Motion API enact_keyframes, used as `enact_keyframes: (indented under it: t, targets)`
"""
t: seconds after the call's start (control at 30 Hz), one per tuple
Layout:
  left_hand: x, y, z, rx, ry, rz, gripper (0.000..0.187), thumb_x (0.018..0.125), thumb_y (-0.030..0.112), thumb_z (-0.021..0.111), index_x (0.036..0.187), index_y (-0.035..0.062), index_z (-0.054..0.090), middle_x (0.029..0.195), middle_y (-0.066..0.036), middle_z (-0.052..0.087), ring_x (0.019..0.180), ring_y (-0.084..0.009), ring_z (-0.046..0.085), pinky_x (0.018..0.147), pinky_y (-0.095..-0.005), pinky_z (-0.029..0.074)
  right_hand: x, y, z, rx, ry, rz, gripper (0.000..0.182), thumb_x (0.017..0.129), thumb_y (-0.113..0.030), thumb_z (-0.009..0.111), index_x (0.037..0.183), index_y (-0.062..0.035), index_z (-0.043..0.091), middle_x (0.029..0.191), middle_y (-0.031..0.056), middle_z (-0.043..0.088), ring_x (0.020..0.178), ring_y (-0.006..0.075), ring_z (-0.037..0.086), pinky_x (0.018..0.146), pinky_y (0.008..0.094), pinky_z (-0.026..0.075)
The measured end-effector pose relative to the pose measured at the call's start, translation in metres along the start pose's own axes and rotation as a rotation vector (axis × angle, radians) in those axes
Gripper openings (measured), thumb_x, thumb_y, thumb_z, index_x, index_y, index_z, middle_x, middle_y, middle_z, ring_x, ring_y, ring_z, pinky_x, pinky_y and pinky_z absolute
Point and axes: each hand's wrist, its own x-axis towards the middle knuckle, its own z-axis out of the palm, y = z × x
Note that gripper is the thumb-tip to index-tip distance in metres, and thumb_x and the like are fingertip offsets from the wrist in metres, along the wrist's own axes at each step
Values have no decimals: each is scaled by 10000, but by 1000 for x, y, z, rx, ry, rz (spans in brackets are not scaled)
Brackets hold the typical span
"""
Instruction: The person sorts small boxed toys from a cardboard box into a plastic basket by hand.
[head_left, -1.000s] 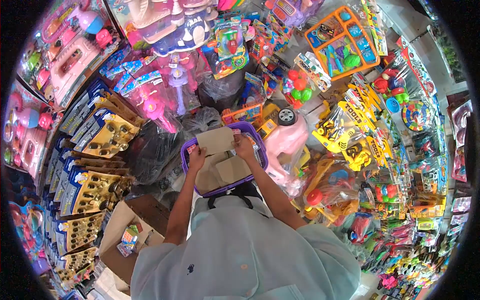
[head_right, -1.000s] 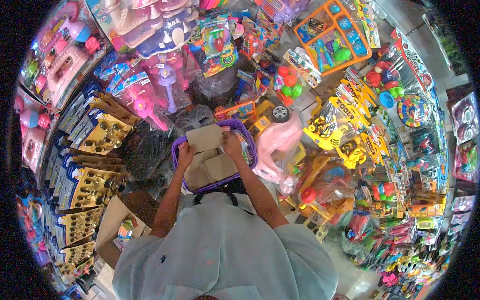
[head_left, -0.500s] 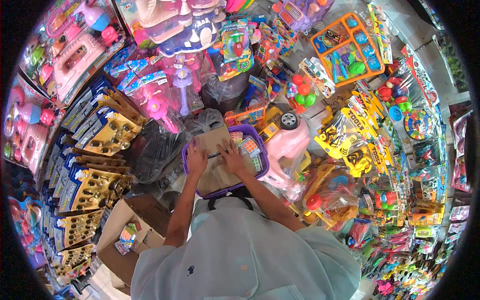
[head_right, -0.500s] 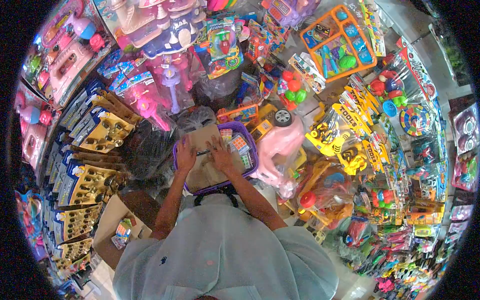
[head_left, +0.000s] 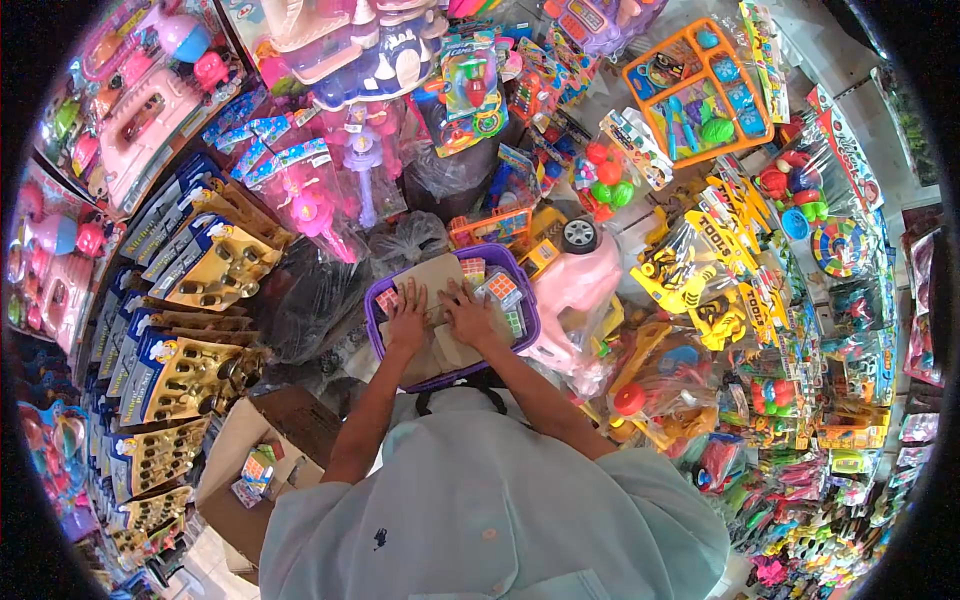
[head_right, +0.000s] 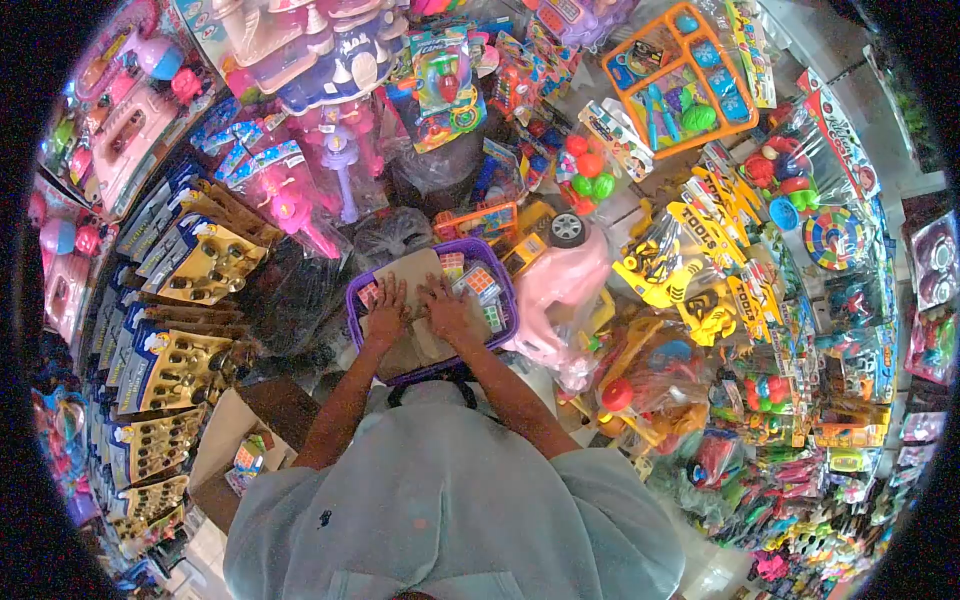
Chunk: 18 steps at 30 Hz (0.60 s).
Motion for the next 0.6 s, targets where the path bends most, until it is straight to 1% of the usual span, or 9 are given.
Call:
enact_keyframes:
  t: [0.07,0.1,0.13,0.2,0.33,0.4,0.47,0.6]
  targets:
    - [0,-3,1,44,-27,3,692,924,279,509,1519,168,174,1595,-99,33,1450,-340,117,1120,-579,171,1,-3,-3,-36,-86,21,608,888,-372,546,1450,-243,356,1577,40,161,1435,327,182,1040,703,228]
    - [0,-4,1,85,-56,8,693,923,284,506,1520,165,174,1594,-104,37,1449,-341,121,1120,-578,169,1,-2,-2,-37,-85,17,608,888,-372,546,1450,-243,356,1577,40,161,1435,327,182,1040,703,228]
    - [-2,-4,1,86,-54,4,693,923,284,506,1520,165,174,1594,-104,37,1449,-341,121,1120,-578,169,-2,-2,-1,-4,-71,7,552,922,-361,494,1445,-243,363,1581,29,144,1438,322,173,1038,705,226]
    - [-5,-1,-1,63,-83,-2,704,919,304,509,1520,166,170,1591,-114,53,1447,-340,133,1119,-572,175,-4,-1,5,29,-56,-8,500,957,-350,442,1440,-243,371,1585,18,127,1441,316,164,1036,707,224]
    - [-5,-5,1,82,-34,8,709,918,322,510,1520,166,170,1588,-114,76,1445,-336,138,1116,-568,185,1,3,11,-73,-93,-28,529,978,-414,369,1477,-253,293,1594,15,66,1450,310,129,1044,702,217]
    - [-2,-7,-2,99,-75,16,700,922,324,506,1518,167,175,1586,-111,92,1446,-330,135,1117,-568,183,5,-2,6,-87,-109,-27,537,984,-436,343,1487,-261,270,1596,14,53,1453,306,117,1046,704,211]
    - [-1,-7,-3,84,-94,5,699,922,327,507,1518,171,177,1586,-108,93,1447,-329,132,1119,-566,183,10,-8,-2,-173,-280,36,566,982,-489,313,1499,-272,238,1598,6,27,1456,298,100,1063,699,179]
    - [5,-7,-5,109,-149,-17,708,919,349,515,1518,186,175,1590,-97,79,1451,-317,125,1126,-547,193,12,-11,-13,-131,-333,62,593,976,-532,299,1507,-285,204,1599,-8,-2,1459,291,90,1080,692,143]
